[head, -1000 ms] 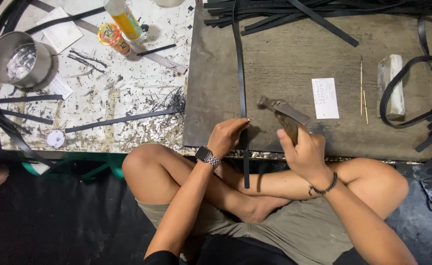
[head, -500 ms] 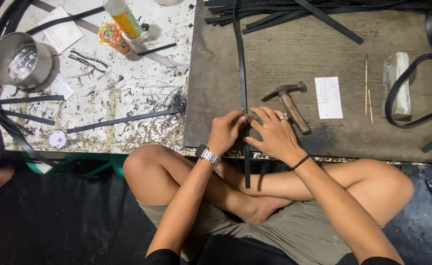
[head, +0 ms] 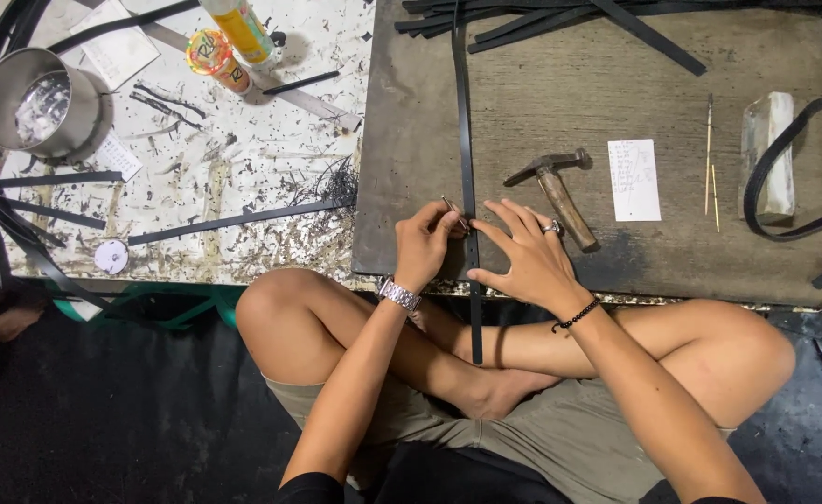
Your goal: Measuring leather straps and punching holes into them using a hammer and a punch tool
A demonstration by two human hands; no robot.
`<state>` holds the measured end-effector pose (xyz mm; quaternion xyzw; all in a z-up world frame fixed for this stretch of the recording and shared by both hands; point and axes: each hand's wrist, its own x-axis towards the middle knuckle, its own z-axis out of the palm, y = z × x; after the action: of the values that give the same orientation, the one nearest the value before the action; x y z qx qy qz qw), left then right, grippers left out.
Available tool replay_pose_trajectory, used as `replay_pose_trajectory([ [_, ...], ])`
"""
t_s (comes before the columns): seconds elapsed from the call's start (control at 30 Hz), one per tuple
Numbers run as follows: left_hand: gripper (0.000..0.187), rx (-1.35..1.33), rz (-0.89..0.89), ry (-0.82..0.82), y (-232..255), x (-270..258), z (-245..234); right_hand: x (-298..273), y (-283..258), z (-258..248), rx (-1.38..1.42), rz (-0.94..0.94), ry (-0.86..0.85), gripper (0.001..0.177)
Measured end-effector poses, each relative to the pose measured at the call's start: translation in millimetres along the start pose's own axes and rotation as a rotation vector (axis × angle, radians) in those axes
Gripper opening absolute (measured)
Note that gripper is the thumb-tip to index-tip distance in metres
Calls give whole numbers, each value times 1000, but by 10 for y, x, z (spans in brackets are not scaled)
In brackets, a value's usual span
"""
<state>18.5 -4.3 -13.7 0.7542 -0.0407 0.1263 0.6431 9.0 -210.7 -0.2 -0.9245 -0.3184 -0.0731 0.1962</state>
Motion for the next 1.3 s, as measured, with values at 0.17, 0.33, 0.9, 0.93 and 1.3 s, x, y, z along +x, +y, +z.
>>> replay_pose_trajectory([
  [0.17,9,28,15,5,44,-10,4,-4,-28,-19,57,33,-13,71],
  [0.33,6,68,50,31,83,-39,12,-11,2,12,32,9,0,73],
  [0.9,9,388,362,-120,276,-64,-19,-204,423,-94,-368,486,204,54],
  [0.93,12,397,387,-142,350,-81,-22,-321,580,7,-591,392,231,42],
  [1.3,16,414,452,-181,34,-56,-17,-475,-337,-803,540,643,292,30],
])
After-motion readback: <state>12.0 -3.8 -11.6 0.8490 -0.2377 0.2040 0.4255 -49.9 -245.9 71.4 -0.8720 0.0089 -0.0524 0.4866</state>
